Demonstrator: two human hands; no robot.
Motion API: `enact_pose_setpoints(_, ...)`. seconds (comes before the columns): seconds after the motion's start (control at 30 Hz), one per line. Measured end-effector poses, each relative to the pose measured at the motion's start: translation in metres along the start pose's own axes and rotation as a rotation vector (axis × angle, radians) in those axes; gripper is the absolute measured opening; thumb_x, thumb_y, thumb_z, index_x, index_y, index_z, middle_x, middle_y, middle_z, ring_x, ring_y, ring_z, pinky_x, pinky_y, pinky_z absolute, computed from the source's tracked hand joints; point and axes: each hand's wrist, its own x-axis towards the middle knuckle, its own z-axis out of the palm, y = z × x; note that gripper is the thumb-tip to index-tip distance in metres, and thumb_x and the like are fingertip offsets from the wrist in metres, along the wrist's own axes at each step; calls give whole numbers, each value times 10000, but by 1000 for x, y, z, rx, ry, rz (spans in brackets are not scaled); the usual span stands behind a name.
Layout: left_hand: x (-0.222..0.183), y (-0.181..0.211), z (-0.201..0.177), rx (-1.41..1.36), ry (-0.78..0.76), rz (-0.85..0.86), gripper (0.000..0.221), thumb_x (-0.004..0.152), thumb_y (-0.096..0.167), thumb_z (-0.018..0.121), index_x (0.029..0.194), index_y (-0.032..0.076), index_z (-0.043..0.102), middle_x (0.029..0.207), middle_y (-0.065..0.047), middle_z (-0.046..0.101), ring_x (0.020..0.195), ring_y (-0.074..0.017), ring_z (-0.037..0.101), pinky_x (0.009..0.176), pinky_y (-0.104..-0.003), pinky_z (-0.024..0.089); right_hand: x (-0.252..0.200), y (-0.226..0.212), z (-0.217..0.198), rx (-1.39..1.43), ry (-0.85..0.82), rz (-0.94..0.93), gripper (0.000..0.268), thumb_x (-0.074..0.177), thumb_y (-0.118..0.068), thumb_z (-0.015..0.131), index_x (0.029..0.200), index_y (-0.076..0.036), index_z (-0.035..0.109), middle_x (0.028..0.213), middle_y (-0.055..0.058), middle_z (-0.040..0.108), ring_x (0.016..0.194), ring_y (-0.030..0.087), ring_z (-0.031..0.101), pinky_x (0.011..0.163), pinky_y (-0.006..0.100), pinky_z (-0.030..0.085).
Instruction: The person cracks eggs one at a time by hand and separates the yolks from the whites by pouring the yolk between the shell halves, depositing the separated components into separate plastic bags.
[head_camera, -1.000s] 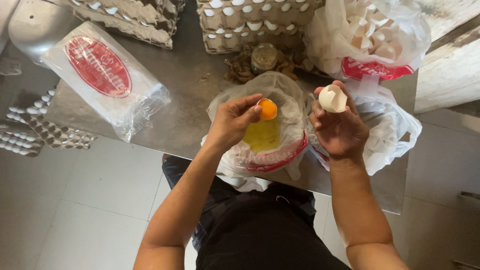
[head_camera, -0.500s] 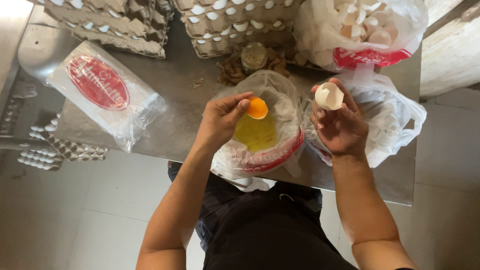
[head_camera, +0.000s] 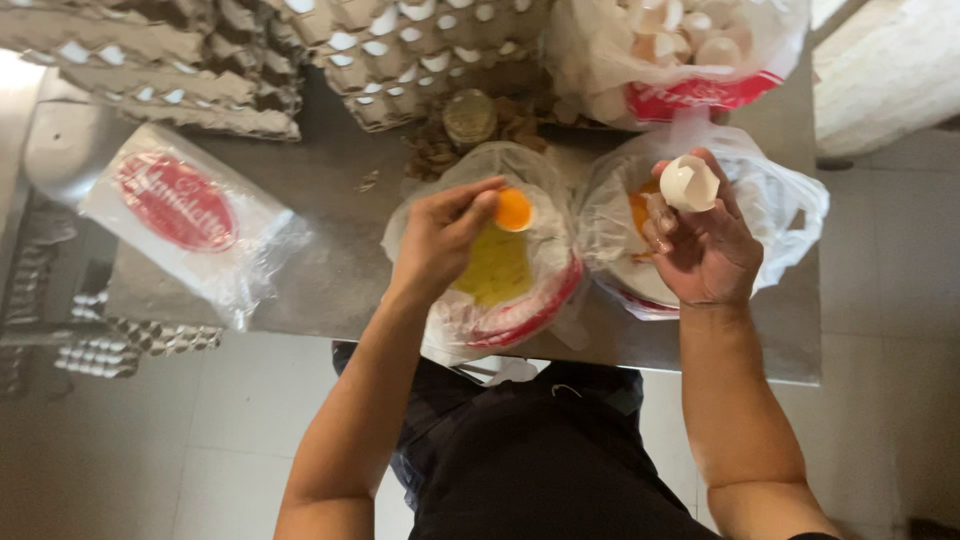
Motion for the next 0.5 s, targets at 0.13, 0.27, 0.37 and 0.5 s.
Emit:
enact_pose_setpoints(0.13, 29, 9, 70, -114, -163, 119, 316, 1026, 218, 641, 1266, 31, 728, 1111, -74, 795, 1001, -124, 708, 911, -271, 567, -14, -19, -7, -13, 67, -39, 477, 1045, -214, 718, 1484, -99, 572, 1365, 211, 620, 882, 194, 564, 655, 261, 489)
enact_pose_setpoints(0.27, 54, 0, 128, 283, -121, 194, 303, 968, 242, 721, 1188, 40, 772, 1102, -142, 776, 985, -141, 736, 862, -290, 545, -30, -35, -17, -56, 89, -104, 507, 1046, -218, 696, 1515, -105, 540, 1402, 199, 608, 914, 189, 561, 675, 265, 482)
enact_pose_setpoints(0.37, 72, -25, 147, 30, -199, 177, 310, 976, 206, 716, 1209, 3, 743, 1113, -114, 782, 989, -143, 722, 877, -281, 558, -38, -42, -23, -71, 118, -149, 519, 1065, -215, 668, 1552, -98, 528, 1415, 204, 599, 931, 196, 564, 697, 275, 477)
enact_pose_setpoints(0.5, 75, -39, 158, -253, -284, 31, 345, 981, 194, 724, 1256, -14, 727, 1054, -77, 783, 893, -99, 673, 803, -261, 560, -32, -42, -27, -118, 139, -134, 532, 1065, -189, 658, 1563, -66, 519, 1453, 186, 606, 1012, 215, 583, 760, 298, 489)
